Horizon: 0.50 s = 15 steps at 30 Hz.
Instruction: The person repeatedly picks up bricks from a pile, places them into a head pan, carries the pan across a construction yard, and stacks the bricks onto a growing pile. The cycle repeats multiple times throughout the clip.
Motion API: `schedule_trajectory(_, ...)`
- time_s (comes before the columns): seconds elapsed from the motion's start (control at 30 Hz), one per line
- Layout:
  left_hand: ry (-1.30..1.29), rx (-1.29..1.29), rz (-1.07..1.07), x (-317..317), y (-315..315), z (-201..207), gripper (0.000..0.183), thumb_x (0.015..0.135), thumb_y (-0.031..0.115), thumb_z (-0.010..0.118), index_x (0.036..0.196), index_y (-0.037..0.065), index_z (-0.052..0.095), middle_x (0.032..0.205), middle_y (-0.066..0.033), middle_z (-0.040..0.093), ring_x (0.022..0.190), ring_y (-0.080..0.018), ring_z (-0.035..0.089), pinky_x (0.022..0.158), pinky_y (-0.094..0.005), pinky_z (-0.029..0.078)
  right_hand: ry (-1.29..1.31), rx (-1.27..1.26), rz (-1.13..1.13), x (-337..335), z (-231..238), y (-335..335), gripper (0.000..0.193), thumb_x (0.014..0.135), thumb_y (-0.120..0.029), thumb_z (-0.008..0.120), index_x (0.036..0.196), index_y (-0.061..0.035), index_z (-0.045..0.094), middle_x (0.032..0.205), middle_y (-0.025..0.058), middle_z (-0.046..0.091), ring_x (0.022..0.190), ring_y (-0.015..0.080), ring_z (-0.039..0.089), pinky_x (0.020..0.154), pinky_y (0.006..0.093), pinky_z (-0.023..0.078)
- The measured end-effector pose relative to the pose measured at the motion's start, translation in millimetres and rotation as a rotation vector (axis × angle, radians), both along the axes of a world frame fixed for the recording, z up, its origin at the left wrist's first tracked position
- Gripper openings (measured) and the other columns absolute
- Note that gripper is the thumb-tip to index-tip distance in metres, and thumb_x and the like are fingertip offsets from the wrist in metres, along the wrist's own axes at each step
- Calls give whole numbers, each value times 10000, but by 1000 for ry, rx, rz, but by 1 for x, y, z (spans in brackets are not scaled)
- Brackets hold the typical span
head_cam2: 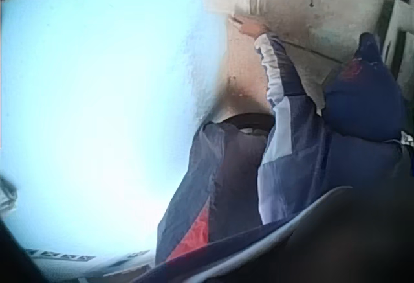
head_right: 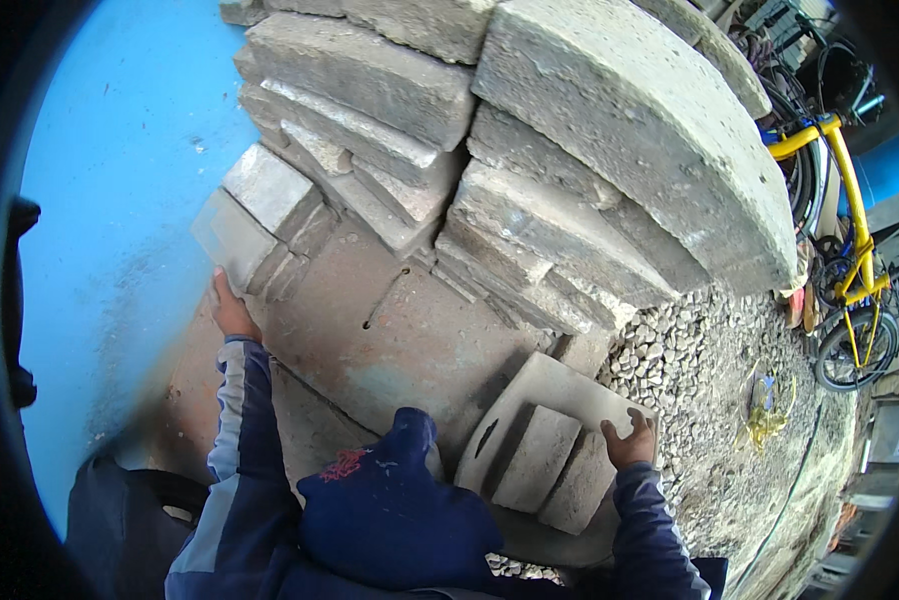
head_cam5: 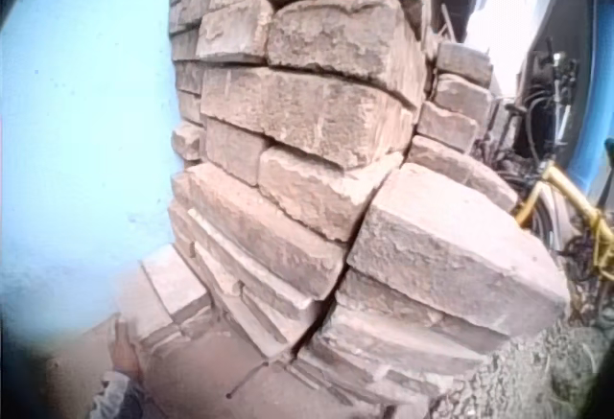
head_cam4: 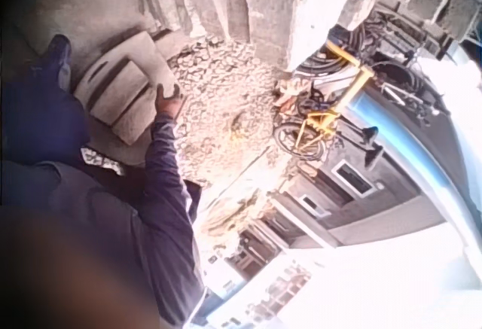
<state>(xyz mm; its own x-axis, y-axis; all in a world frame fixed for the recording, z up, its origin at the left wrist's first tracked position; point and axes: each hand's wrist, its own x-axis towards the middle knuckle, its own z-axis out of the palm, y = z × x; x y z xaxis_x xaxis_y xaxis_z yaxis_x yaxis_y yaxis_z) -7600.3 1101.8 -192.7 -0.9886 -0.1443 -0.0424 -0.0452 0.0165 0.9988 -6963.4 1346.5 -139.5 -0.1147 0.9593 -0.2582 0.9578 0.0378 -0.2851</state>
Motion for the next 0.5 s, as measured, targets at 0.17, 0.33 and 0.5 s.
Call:
schedule_trajectory(0.17,-92,-121,-299,145,4,-29,509,1009,250,595,1380,-86,497,1381,-191,560,1270,-269,539,1061,-356,426,-160,-372,-228,49,-25,-38,1084,721,-563,824,1516,-15,329,1419,324,482,1333,423,485,1106,438,411)
schedule_trajectory(0.33,-184,-198,-698,259,25,-37,495,993,206,589,1393,-68,492,1395,-211,543,1300,-299,522,1074,-391,425,107,-346,-532,39,-38,-67,1351,626,-644,864,1550,52,168,1487,315,413,1397,385,426,1143,402,373)
schedule_trajectory(0.5,-203,-115,-928,303,44,-27,550,927,253,698,1384,1,526,1363,-220,569,1268,-318,564,1030,-441,476,-87,-335,-423,21,-30,-98,1571,522,-595,935,1573,-31,-87,1529,389,206,1429,480,308,1176,481,327)
